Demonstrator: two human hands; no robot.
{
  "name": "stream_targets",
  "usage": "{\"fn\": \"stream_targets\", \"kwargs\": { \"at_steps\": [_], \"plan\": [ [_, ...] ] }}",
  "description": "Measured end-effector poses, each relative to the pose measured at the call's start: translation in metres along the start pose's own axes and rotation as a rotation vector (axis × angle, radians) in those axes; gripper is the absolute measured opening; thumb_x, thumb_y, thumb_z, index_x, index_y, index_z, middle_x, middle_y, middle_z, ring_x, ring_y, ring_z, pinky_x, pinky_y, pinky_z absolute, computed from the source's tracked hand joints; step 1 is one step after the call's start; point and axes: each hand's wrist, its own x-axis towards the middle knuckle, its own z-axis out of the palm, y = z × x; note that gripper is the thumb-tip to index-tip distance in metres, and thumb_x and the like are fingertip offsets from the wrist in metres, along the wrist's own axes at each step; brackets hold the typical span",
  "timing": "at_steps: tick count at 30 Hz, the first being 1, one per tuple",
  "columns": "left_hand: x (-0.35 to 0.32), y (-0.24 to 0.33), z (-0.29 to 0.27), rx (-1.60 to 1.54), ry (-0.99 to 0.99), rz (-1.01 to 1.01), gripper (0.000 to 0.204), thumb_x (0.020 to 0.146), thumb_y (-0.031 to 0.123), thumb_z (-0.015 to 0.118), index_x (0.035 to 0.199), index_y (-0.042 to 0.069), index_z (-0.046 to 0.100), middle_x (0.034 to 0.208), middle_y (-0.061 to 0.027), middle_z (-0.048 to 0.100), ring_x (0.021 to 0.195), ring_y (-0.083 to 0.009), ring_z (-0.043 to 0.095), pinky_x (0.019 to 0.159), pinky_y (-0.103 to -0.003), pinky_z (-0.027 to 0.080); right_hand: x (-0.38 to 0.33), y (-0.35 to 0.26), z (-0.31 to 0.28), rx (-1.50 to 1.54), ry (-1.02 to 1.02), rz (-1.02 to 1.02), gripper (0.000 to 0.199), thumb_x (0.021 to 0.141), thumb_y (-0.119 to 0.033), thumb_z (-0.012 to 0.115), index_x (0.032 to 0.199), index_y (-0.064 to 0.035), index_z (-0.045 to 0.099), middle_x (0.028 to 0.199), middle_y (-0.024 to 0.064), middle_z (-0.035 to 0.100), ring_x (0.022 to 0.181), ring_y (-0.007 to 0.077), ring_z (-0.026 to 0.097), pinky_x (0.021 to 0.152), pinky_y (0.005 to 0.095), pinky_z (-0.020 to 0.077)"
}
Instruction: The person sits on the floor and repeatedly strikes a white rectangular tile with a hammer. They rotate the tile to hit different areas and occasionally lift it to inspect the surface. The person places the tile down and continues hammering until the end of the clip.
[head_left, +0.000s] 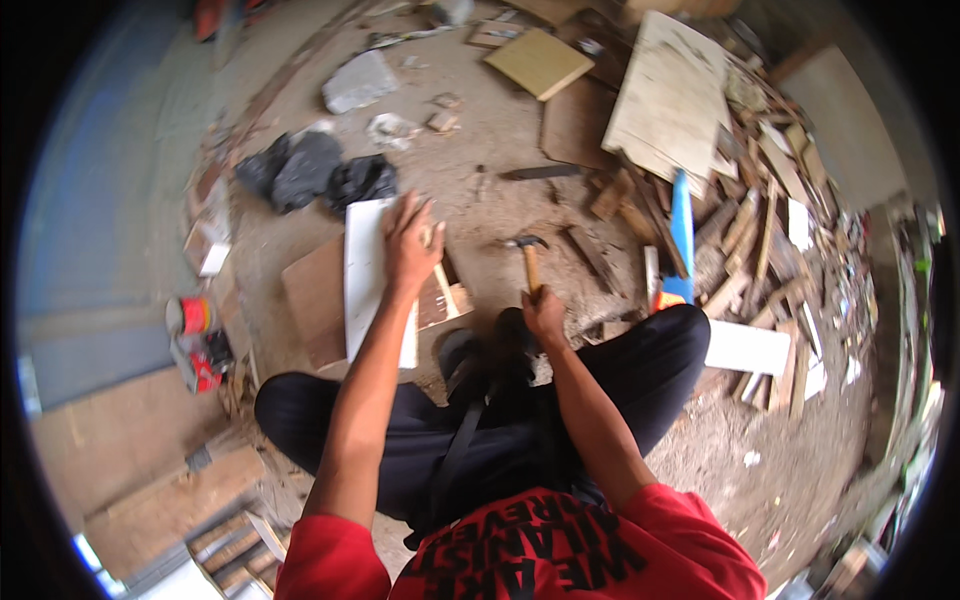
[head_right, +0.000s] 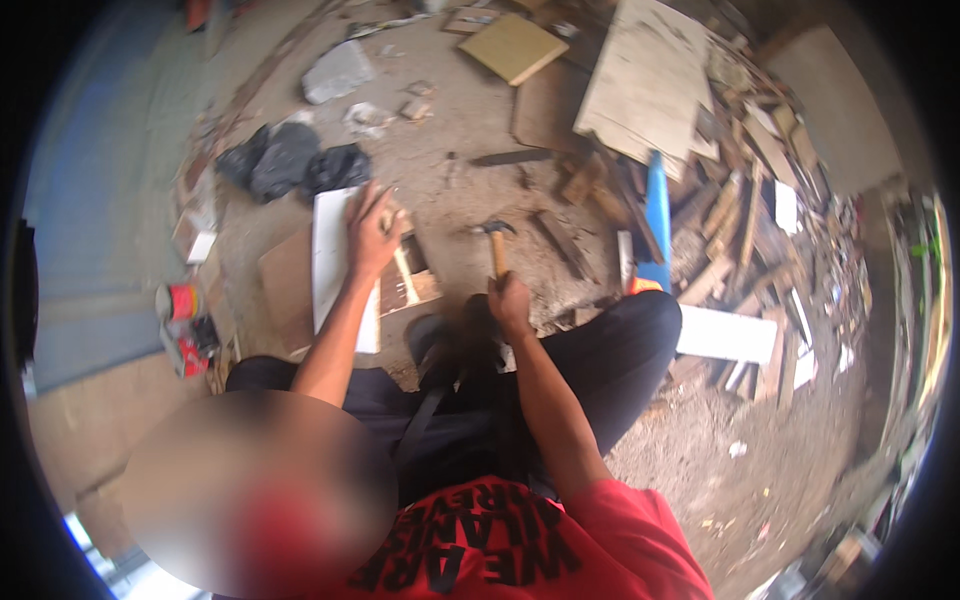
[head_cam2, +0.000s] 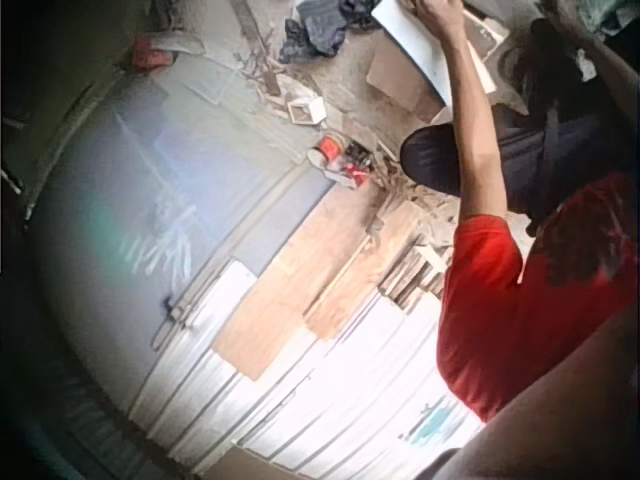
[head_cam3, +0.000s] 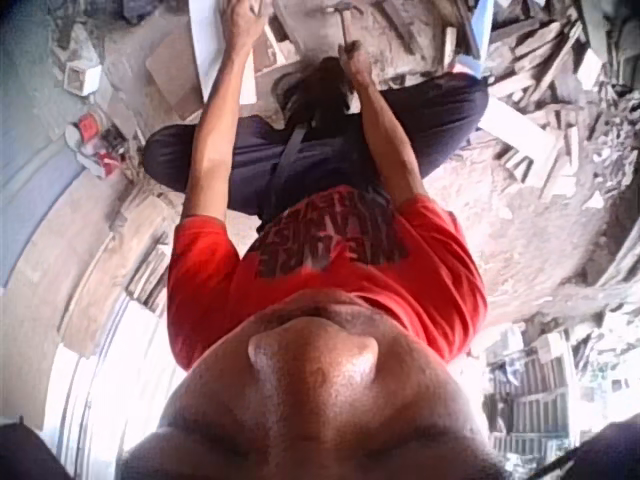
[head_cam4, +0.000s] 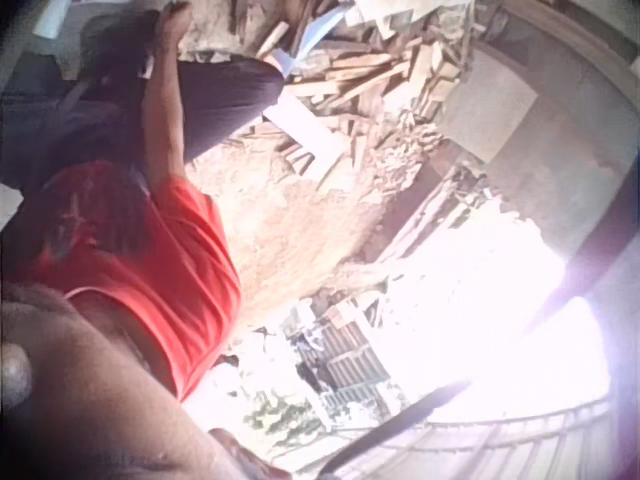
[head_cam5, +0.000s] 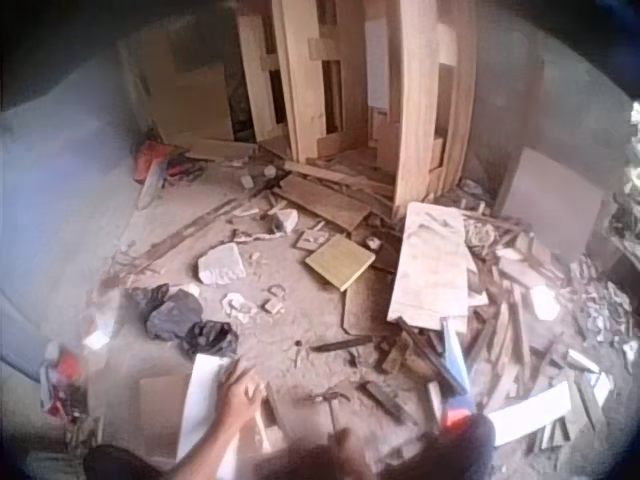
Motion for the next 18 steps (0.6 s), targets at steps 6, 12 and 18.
{"fn": "stream_targets", "kwargs": {
  "at_steps": [6,12,18],
  "plan": [
    [0.006,0.006,-0.002,0.117,-0.069,0.052,0.043,0.089,0.029,0.067,0.119,-0.001,0.068,0.143,-0.0232,0.052,0.136,-0.0409,0.045,0.115,-0.056,0.031,0.016,-0.007,-0.008,-0.097,0.276,-0.119,0.049,0.084,-0.017,0.073,0.125,0.0016,0.053,0.104,0.0265,0.059,0.095,0.0459,0.058,0.081,0.0522,0.0485],
    [0.008,0.001,0.001,0.186,-0.072,0.085,0.041,0.089,0.027,0.066,0.118,-0.001,0.067,0.144,-0.0176,0.051,0.135,-0.038,0.046,0.114,-0.052,0.033,0.04,-0.039,-0.049,0.123,0.42,-0.194,0.048,0.086,-0.009,0.067,0.127,0.0061,0.049,0.109,0.0282,0.055,0.098,0.048,0.057,0.084,0.0512,0.0487],
    [0.01,-0.009,0.005,0.189,-0.084,0.095,0.052,0.09,0.029,0.065,0.135,0.005,0.056,0.151,-0.0143,0.046,0.136,-0.0373,0.046,0.113,-0.053,0.033,0.043,-0.078,-0.181,0.501,0.624,-0.169,0.039,0.092,-0.01,0.068,0.124,0.0043,0.052,0.105,0.0217,0.059,0.095,0.032,0.062,0.085,0.0401,0.0501]
  ]
}}
